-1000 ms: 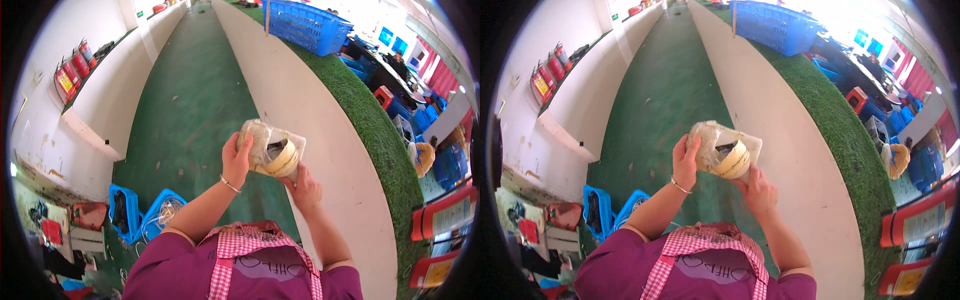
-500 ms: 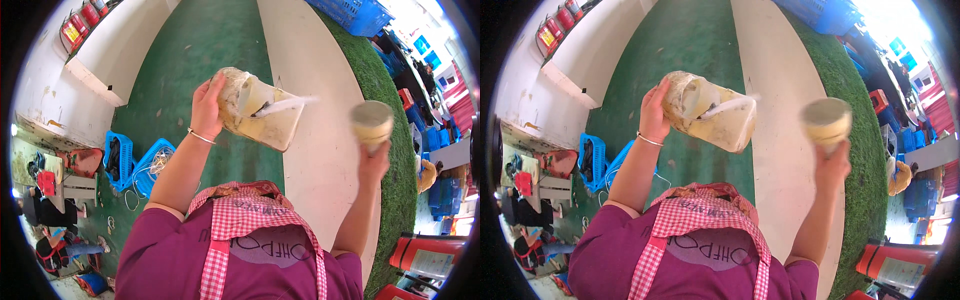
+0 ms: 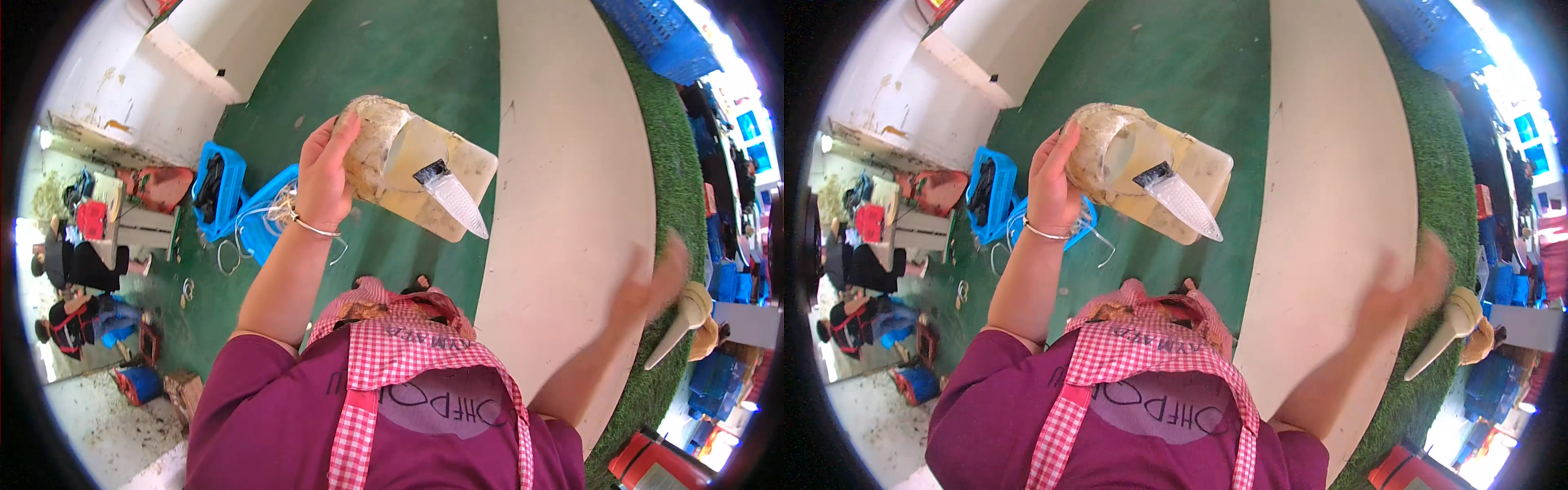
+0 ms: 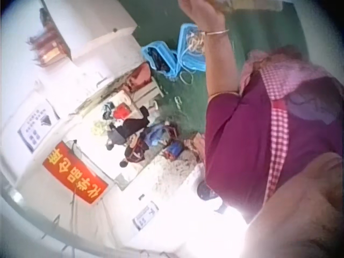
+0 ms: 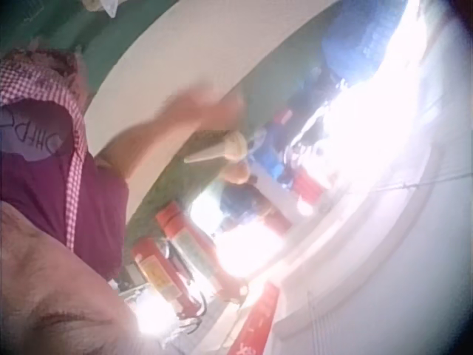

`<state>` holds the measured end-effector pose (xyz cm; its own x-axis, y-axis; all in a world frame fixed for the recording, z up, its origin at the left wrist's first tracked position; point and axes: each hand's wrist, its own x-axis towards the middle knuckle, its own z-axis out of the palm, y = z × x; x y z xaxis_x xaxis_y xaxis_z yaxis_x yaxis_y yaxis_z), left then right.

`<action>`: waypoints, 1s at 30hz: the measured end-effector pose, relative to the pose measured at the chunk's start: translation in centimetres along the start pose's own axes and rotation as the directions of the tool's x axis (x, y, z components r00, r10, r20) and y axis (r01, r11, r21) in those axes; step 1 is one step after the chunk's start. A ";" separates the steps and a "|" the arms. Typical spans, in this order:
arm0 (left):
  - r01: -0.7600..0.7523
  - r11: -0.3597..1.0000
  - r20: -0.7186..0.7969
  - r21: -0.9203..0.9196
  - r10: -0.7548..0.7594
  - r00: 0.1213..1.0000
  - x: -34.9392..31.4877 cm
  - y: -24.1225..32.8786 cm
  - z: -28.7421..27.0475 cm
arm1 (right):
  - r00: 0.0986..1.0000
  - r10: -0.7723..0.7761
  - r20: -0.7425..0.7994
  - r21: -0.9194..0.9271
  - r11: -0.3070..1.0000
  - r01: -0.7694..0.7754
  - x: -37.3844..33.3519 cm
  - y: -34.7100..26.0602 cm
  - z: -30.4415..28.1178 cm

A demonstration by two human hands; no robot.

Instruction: The person picks up a plastic container, carries it to a stack of large metal tins, removes the lid from one tin, and pours a white liquid from the tin into the container before using a brush to scrape remaining liquid into the container.

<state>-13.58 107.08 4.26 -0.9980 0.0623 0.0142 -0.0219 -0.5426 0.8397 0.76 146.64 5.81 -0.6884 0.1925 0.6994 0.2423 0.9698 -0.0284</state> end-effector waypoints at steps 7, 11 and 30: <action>-0.034 0.999 -0.234 -0.002 0.032 0.972 -4.1 -1.2 -3.3 | 0.861 -0.387 0.330 0.807 0.589 -0.044 -3.8 -19.2 6.1; -0.143 0.990 -0.300 0.015 0.141 0.944 -8.7 0.2 -6.2 | 0.669 -0.529 0.522 0.833 0.485 -0.266 -5.3 -23.0 5.1; 0.328 0.837 -0.871 0.438 0.485 -0.075 -59.1 2.2 -39.6 | 0.082 -0.873 0.481 0.780 0.383 -0.495 -32.5 -51.3 4.0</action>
<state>42.98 68.96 -16.21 0.0120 -0.9977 -0.0668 -0.3198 -0.0671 0.9451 7.92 91.22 -18.33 -0.5965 -0.7587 -0.2617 -0.0997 0.3936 -0.9139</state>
